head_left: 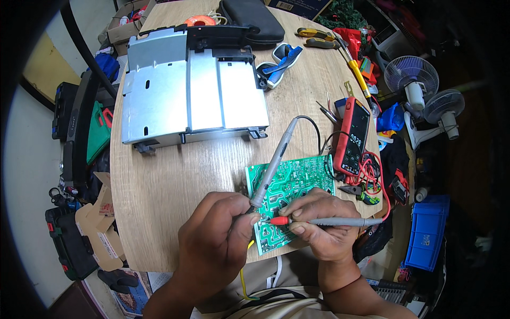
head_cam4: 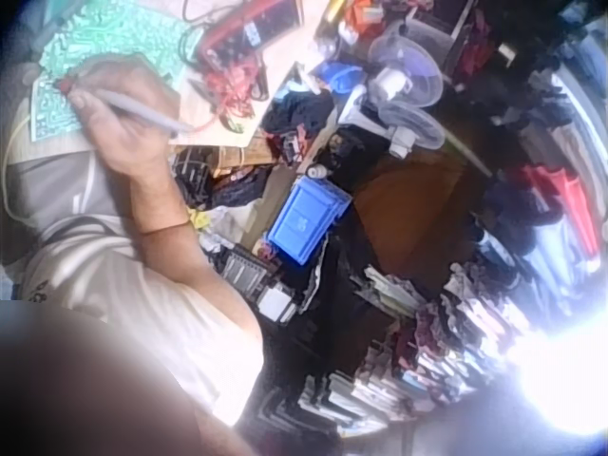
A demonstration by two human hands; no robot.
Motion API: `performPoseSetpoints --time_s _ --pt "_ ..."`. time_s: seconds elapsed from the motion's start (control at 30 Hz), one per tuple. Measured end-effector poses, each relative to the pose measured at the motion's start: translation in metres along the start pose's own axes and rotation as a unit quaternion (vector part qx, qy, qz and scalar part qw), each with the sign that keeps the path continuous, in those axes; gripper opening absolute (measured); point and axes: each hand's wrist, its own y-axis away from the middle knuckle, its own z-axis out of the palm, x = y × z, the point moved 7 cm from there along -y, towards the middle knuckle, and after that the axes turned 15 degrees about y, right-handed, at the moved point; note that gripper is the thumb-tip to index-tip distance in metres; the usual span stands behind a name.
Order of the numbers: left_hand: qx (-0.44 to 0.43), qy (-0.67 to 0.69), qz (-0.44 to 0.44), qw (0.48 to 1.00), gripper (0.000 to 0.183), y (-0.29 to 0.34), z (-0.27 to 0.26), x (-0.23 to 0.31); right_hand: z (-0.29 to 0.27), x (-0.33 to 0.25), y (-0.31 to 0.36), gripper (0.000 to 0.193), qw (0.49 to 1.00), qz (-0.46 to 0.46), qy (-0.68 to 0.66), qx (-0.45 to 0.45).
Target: The person holds a green circuit board and uses a multimeter to test various points on it. They flip the board over to access different components and continue measuring with the multimeter probes.
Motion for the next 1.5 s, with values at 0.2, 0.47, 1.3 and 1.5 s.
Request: performPoseSetpoints --time_s 0.2,0.47,1.3,1.5 --pt "-0.004 0.0 -0.002 1.0 0.013 0.0 0.0 0.001 0.0 0.0 0.001 0.011 0.999 0.008 0.004 0.035" --pt "-0.004 0.003 -0.013 1.0 0.012 0.0 -0.002 0.0 0.001 -0.005 0.002 0.012 0.997 -0.024 0.069 0.026" --pt "0.004 0.022 0.002 1.0 0.011 0.001 -0.001 -0.001 0.0 -0.007 0.001 0.013 0.995 -0.053 0.077 0.035" --pt "0.004 0.02 0.0 1.0 0.011 0.001 -0.001 -0.001 -0.004 0.0 0.002 0.012 0.999 -0.038 0.02 0.026"
